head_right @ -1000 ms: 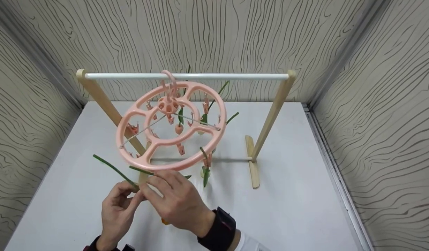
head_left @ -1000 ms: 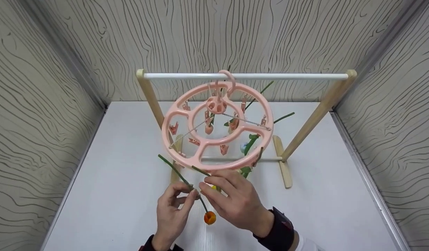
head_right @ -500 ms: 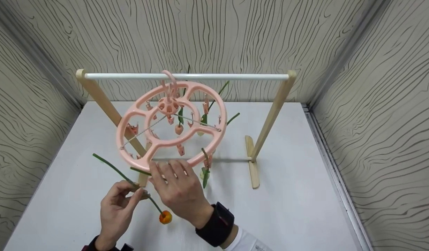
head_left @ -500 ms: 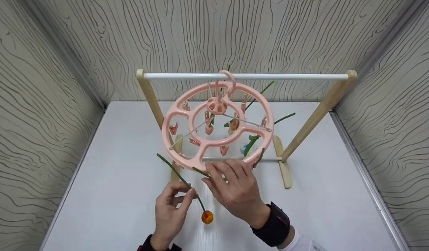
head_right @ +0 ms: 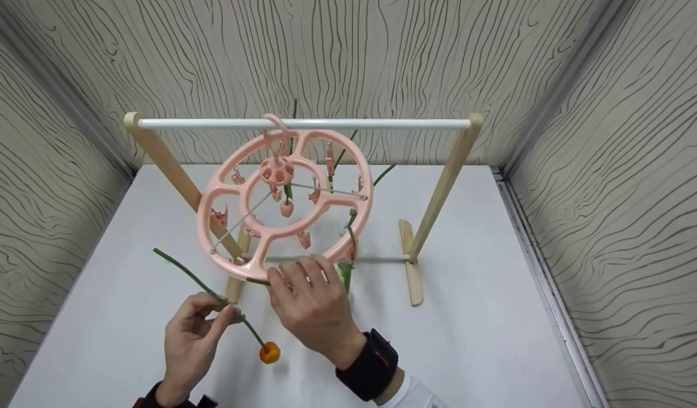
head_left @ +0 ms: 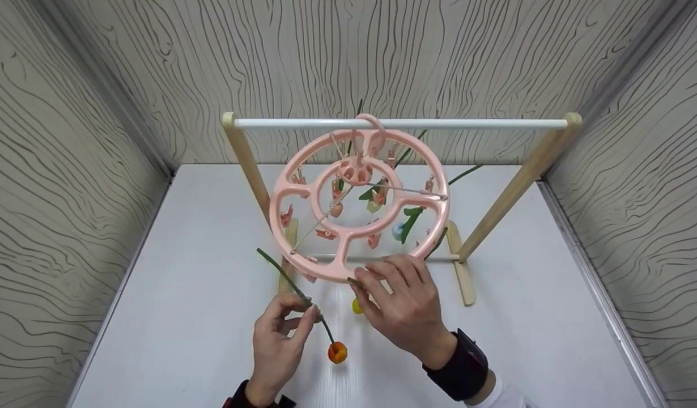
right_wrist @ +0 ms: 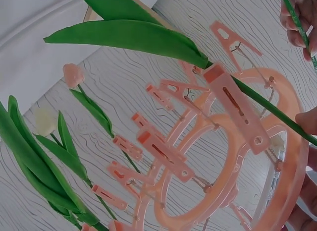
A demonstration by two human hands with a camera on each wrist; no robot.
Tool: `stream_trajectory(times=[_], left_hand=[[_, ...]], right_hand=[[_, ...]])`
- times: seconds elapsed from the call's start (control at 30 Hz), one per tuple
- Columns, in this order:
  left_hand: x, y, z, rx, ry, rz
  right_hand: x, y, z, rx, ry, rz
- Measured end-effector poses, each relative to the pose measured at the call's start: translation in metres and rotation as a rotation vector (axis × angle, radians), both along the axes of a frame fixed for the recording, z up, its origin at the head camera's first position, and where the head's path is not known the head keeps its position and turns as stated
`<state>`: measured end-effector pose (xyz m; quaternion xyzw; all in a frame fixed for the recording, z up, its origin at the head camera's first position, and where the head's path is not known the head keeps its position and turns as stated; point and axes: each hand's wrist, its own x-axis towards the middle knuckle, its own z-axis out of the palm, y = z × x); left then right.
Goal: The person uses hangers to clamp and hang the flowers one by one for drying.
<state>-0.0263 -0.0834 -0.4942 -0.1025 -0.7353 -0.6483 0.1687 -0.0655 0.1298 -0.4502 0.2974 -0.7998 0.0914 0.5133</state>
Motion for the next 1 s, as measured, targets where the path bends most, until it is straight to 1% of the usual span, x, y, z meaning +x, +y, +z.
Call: stream_trajectory(times=[0.3,0.57,0.7,0.8,1.0], left_hand=[[0.000,0.000,0.000,-0.010,-0.014,-0.004],[-0.002,-0.001,-0.002,-0.018,0.047,-0.024],[-0.002,0.000,-0.003,-0.030,0.052,-0.029],[-0.002,0.000,-0.003,-0.040,0.054,-0.032],[-0.001,0.000,-0.003,-0.041,0.050,-0.038]], right_hand=[[0.001,0.021,-0.001,-0.022,-0.054,0.009],[0.000,0.036,-0.002,-0.074,-0.063,-0.007],[0.000,0.044,-0.002,-0.102,-0.085,-0.016],[-0.001,0.049,-0.002,-0.131,-0.104,-0.005],[-0.005,0.056,0.000,-0.202,-0.123,0.052]])
